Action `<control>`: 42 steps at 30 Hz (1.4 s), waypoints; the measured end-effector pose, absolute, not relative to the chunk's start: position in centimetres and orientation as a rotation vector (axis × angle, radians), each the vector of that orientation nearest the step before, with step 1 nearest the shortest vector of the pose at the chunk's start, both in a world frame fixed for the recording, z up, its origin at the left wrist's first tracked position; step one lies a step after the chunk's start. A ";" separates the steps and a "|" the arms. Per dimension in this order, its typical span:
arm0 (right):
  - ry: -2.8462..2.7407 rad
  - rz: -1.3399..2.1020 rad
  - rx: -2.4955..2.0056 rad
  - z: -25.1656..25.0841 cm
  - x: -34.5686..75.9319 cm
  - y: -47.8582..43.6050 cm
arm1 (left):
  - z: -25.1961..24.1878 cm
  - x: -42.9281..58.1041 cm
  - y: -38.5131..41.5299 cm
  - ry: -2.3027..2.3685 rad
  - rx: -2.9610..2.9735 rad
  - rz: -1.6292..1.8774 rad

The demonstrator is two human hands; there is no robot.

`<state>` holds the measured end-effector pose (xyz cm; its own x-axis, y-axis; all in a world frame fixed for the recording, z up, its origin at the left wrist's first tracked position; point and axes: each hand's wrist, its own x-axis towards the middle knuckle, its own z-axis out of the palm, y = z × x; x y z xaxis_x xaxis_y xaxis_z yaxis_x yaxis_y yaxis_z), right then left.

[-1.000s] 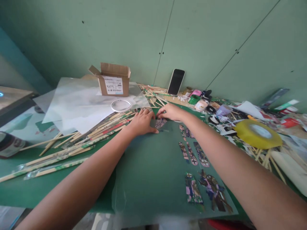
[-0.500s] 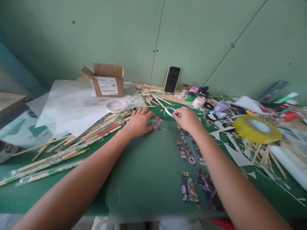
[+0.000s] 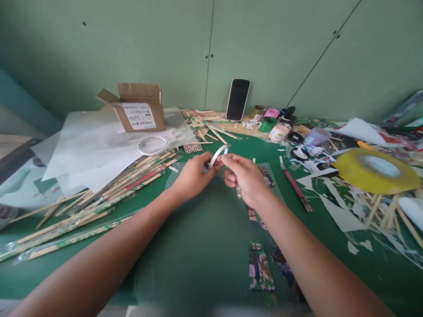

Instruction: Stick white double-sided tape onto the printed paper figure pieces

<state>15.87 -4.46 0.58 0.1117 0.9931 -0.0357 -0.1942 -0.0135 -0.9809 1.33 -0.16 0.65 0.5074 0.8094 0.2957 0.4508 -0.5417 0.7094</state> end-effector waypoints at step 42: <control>-0.979 1.126 -1.214 -0.3 16.6 -3.8 | 1.5 0.6 -0.5 0.968 2.534 0.711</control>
